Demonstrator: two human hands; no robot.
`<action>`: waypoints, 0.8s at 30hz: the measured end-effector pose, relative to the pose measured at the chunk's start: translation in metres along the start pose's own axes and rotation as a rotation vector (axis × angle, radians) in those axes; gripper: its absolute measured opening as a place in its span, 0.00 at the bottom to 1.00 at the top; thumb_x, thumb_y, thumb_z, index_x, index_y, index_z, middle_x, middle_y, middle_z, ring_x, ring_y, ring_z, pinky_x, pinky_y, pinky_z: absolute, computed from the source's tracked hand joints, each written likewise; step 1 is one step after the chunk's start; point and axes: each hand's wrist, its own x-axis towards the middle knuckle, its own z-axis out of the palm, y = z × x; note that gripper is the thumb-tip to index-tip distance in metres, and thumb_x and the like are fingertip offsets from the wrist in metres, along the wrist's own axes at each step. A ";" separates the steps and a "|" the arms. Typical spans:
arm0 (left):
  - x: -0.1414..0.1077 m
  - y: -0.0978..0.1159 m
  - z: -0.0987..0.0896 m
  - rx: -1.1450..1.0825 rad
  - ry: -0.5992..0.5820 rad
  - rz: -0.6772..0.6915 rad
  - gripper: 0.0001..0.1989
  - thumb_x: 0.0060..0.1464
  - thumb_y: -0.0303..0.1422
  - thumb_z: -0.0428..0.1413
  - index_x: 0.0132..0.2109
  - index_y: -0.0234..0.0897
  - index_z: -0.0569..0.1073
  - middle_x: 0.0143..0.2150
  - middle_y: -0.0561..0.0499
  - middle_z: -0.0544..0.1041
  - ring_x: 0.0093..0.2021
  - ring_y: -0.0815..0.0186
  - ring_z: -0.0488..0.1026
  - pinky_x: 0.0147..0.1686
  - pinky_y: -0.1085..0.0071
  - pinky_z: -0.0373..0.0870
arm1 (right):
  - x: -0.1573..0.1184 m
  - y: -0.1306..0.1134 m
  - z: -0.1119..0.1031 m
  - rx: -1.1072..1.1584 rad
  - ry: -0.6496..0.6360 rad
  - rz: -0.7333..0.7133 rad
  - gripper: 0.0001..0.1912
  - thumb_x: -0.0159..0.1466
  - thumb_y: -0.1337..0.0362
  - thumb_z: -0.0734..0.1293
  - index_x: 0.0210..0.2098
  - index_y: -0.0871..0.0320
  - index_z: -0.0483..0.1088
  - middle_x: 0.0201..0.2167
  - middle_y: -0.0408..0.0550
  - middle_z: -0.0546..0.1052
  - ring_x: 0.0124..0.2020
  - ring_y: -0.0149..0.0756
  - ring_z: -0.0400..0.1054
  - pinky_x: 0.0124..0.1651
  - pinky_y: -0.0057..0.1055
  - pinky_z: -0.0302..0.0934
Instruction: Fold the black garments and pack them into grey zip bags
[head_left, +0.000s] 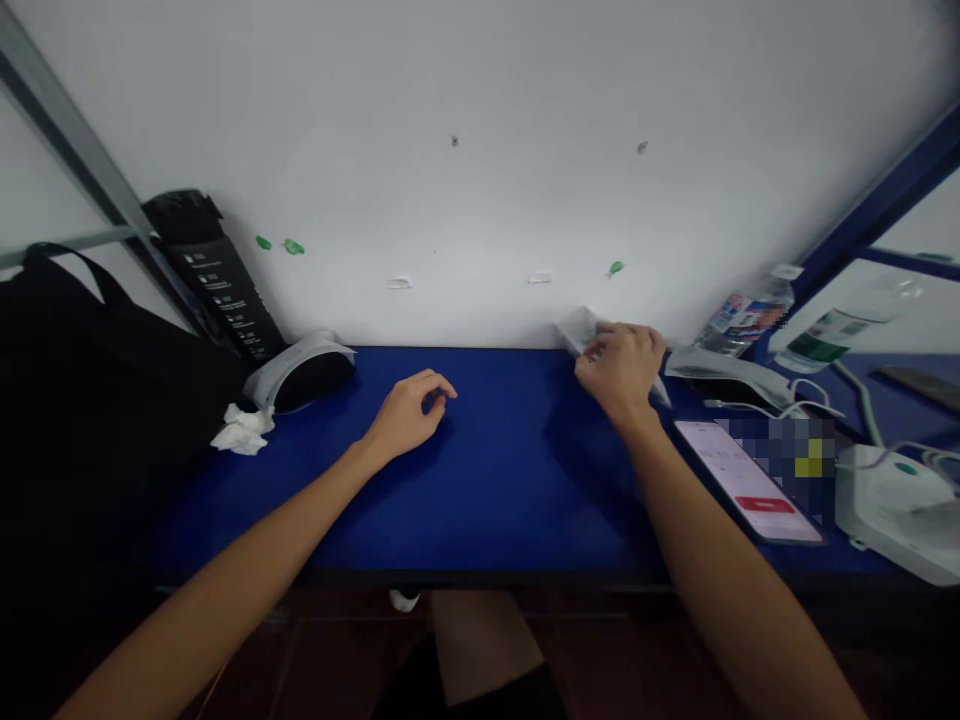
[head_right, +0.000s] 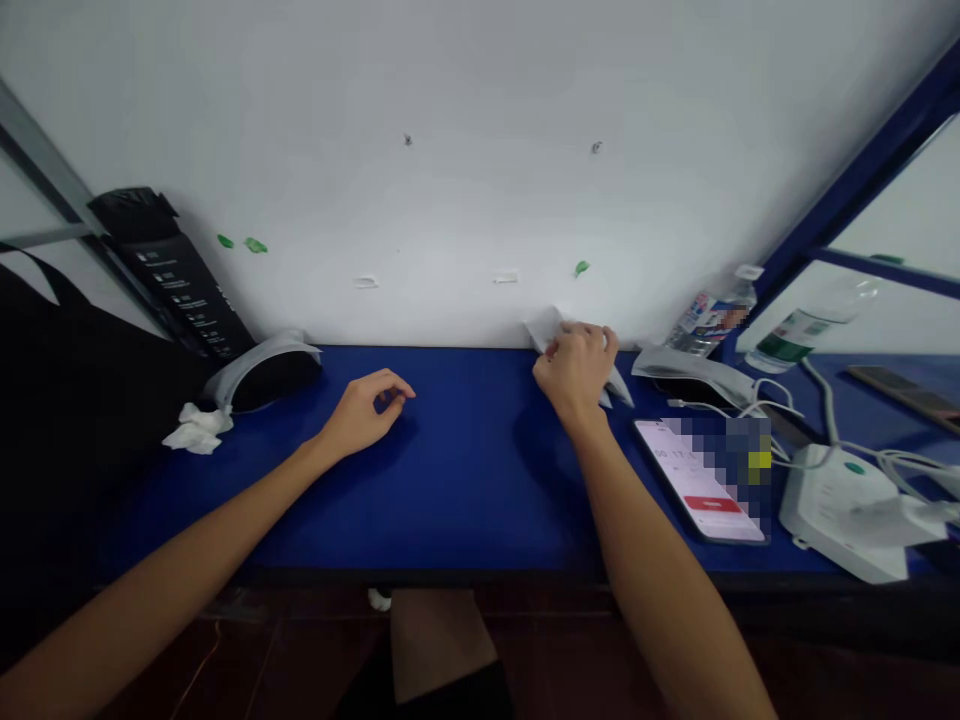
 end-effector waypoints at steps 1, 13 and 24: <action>0.000 0.001 0.000 0.004 0.023 -0.002 0.12 0.59 0.21 0.54 0.43 0.41 0.79 0.40 0.51 0.79 0.36 0.66 0.75 0.39 0.68 0.75 | -0.001 -0.005 -0.001 0.055 -0.011 -0.002 0.08 0.60 0.71 0.65 0.33 0.57 0.78 0.52 0.58 0.82 0.57 0.56 0.71 0.67 0.56 0.56; 0.002 -0.022 -0.006 0.132 0.165 -0.195 0.13 0.53 0.19 0.57 0.40 0.41 0.80 0.43 0.49 0.77 0.43 0.60 0.77 0.43 0.62 0.76 | -0.051 -0.076 0.024 0.831 -0.434 -0.852 0.08 0.65 0.71 0.69 0.33 0.52 0.78 0.41 0.47 0.85 0.44 0.43 0.79 0.52 0.43 0.72; 0.000 -0.025 -0.001 0.206 0.211 -0.204 0.08 0.57 0.27 0.63 0.43 0.42 0.79 0.47 0.47 0.74 0.49 0.53 0.72 0.54 0.51 0.72 | -0.046 -0.069 0.025 0.818 -0.245 -0.737 0.04 0.69 0.60 0.72 0.36 0.49 0.80 0.46 0.46 0.84 0.49 0.44 0.76 0.57 0.48 0.66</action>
